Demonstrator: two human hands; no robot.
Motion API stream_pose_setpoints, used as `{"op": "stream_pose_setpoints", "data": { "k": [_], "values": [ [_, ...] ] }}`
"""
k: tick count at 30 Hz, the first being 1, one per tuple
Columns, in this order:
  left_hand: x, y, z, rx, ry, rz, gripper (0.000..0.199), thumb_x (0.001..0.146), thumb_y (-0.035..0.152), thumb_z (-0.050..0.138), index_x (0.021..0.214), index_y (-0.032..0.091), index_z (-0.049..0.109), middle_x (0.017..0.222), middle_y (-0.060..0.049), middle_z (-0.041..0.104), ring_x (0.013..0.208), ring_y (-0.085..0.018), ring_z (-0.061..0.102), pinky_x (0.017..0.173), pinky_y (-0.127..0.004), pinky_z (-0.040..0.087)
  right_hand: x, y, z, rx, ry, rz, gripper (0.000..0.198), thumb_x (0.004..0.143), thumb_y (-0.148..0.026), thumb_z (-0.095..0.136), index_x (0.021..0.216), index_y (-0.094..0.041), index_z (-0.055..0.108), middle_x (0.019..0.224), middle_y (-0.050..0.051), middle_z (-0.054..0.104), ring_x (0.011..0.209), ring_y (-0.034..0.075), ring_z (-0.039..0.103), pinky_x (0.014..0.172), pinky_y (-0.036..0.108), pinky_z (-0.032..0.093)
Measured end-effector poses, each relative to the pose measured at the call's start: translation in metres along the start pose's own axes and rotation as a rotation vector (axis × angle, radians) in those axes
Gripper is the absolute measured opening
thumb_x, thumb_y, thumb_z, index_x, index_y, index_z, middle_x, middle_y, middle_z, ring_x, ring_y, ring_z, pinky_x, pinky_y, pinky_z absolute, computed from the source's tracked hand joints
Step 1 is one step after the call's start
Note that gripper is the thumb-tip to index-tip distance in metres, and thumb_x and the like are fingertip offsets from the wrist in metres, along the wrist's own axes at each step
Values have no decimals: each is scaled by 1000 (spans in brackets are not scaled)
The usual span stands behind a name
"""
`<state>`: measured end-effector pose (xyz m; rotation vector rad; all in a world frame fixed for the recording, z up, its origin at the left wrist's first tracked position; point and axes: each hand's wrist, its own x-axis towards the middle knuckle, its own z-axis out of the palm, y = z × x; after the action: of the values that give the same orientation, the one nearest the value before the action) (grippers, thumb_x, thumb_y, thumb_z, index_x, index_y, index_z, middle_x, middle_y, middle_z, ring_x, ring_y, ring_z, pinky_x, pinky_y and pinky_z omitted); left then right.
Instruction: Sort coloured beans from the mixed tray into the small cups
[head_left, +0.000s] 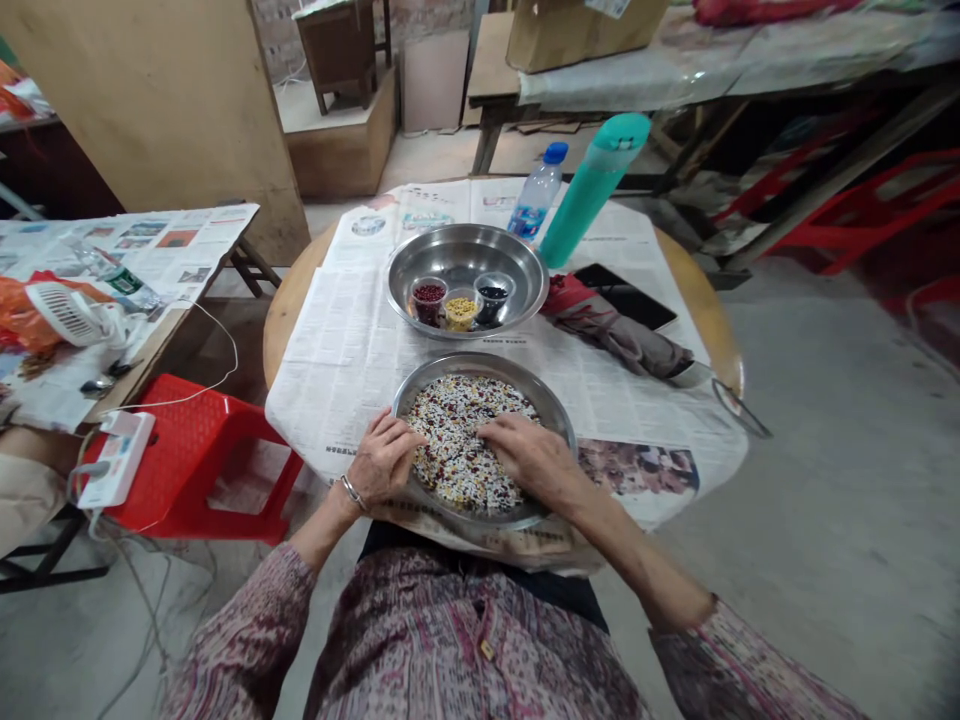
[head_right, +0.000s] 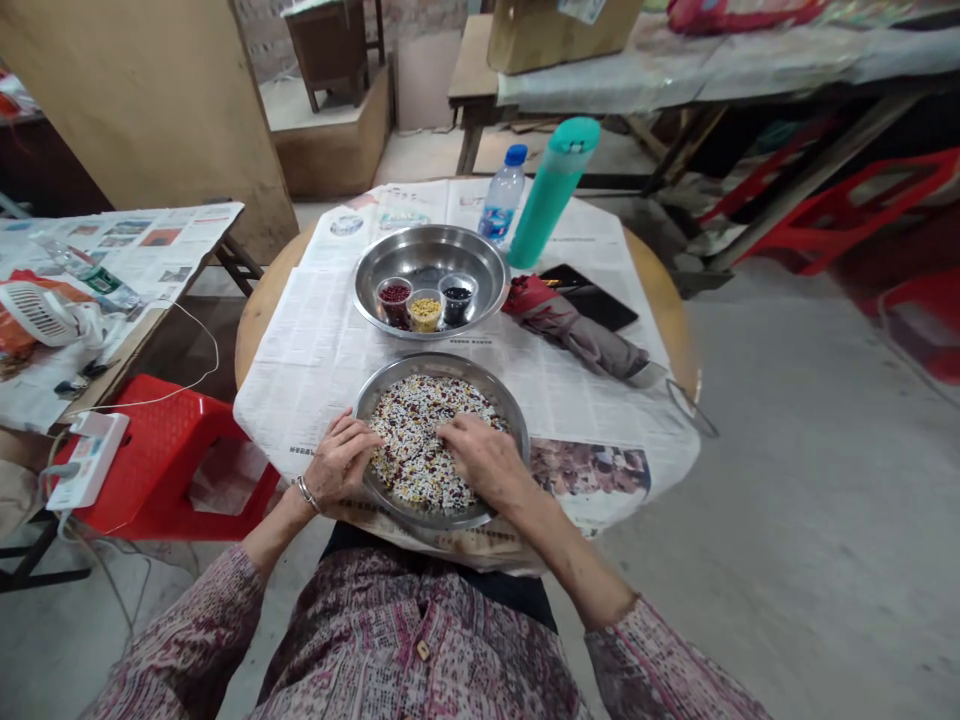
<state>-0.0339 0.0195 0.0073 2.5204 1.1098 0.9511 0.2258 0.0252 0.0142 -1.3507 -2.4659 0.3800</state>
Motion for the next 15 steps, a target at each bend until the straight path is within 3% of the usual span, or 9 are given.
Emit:
{"op": "stream_pose_setpoints", "data": {
  "k": [4,9,12,15],
  "values": [
    [-5,-4,8,-93,26,25,22,90,9,45,98,19,63,89,-5,66,91,-18,58,96,-42,47,3,30,-4,-28,139,183,23,91,-16,46,102,-19,67,99,8,65,92,20,62,84,31,49],
    [0,-2,8,-127,42,45,23,89,7,43,99,17,61,88,-7,63,88,-19,56,85,-39,51,26,13,2,-117,181,304,28,93,-20,45,114,-16,62,107,12,62,103,25,58,87,35,48],
    [0,1,5,-110,67,36,22,89,7,44,101,17,61,92,-8,61,91,-20,56,85,-38,50,42,-12,10,-102,112,219,26,94,-25,46,114,-17,61,109,13,59,102,25,56,83,35,49],
    [-1,2,3,-83,103,6,19,90,9,46,101,17,60,97,-9,60,96,-20,56,88,-39,49,46,-36,15,-24,29,7,21,95,-25,48,109,-19,62,104,10,59,100,23,55,81,33,49]
  ]
}}
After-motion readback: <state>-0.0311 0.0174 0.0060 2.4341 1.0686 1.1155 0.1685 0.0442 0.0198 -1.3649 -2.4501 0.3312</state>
